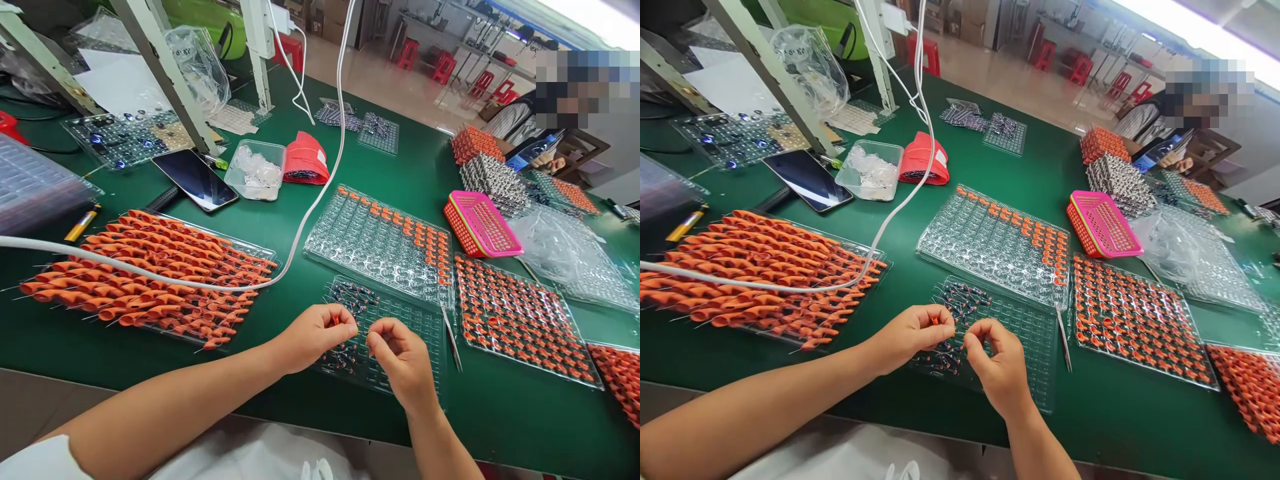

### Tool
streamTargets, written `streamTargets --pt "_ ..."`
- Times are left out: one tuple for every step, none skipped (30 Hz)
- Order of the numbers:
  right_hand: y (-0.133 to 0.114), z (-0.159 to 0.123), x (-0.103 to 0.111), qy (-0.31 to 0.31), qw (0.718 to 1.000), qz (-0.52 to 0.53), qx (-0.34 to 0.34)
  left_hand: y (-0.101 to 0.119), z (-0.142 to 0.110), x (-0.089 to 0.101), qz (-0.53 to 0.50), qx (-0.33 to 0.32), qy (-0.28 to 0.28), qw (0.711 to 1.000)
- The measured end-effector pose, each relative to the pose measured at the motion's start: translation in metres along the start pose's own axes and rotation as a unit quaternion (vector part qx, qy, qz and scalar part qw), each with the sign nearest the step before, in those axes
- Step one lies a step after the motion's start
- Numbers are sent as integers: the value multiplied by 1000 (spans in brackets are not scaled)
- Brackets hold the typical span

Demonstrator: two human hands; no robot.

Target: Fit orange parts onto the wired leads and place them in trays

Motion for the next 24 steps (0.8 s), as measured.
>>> streamTargets --pt "1 0 1 -1 1000 11 -7 1 0 0 10 -6 3 1000" --pt "1 0 1 -2 1000 21 -14 2 -1 -1 18 -11 5 1000" --pt "2 0 2 -3 999 32 -21 4 -2 -1 24 -16 7 1000" --pt "3 -1 2 -5 999 42 -29 5 -2 -2 28 -22 8 999" --pt "3 -1 3 -8 998 50 -37 6 -3 -2 31 -31 9 999" --pt "4 -1 3 -11 997 56 -45 8 -4 -3 34 -41 9 999" --pt "4 -2 3 -15 997 61 -53 9 -5 -3 39 -53 10 998" --pt "4 -2 3 -19 996 63 -60 10 -5 -3 45 -65 12 997" --pt "4 -2 3 -22 996 64 -64 12 -6 -3 51 -73 14 996" --pt "3 -2 4 -24 995 64 -66 12 -6 -3 59 -80 16 995" --pt "3 -3 4 -24 995 64 -66 13 -6 -3 66 -83 19 994" --pt "2 -3 4 -24 996 64 -65 13 -6 -3 71 -86 22 993" --pt "2 -3 5 -22 996 63 -63 13 -7 -3 75 -88 24 993" --pt "2 -3 5 -19 996 62 -61 13 -7 -3 78 -90 25 993" --pt "3 -3 6 -16 996 62 -59 13 -7 -3 81 -92 27 992" --pt "3 -2 6 -12 996 62 -57 12 -7 -3 83 -92 27 992" --pt "4 -2 7 -8 996 64 -56 12 -6 -2 85 -89 26 992" --pt "5 -2 8 -2 996 68 -55 12 -6 -2 88 -84 25 992" --pt "5 -2 10 4 996 72 -54 12 -5 -1 91 -79 23 992" --pt "6 -2 11 11 996 77 -52 12 -5 0 93 -74 21 993" --pt "6 -2 13 20 995 81 -47 12 -4 1 94 -72 17 993" --pt "6 -2 14 28 995 82 -42 13 -3 2 92 -69 12 993" --pt "6 -2 15 35 995 81 -37 12 -2 2 82 -63 3 995" --pt "6 -2 16 41 996 77 -32 11 -2 2 65 -51 -10 996"
Point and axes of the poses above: each hand's wrist, its own z-axis towards the middle knuckle, its own x-axis out of the back of the hand, y = z × x, the point moved 3 cm from there along z, towards the middle knuckle, and after that the axes turned 6 degrees about -x, right-handed, at the moved point
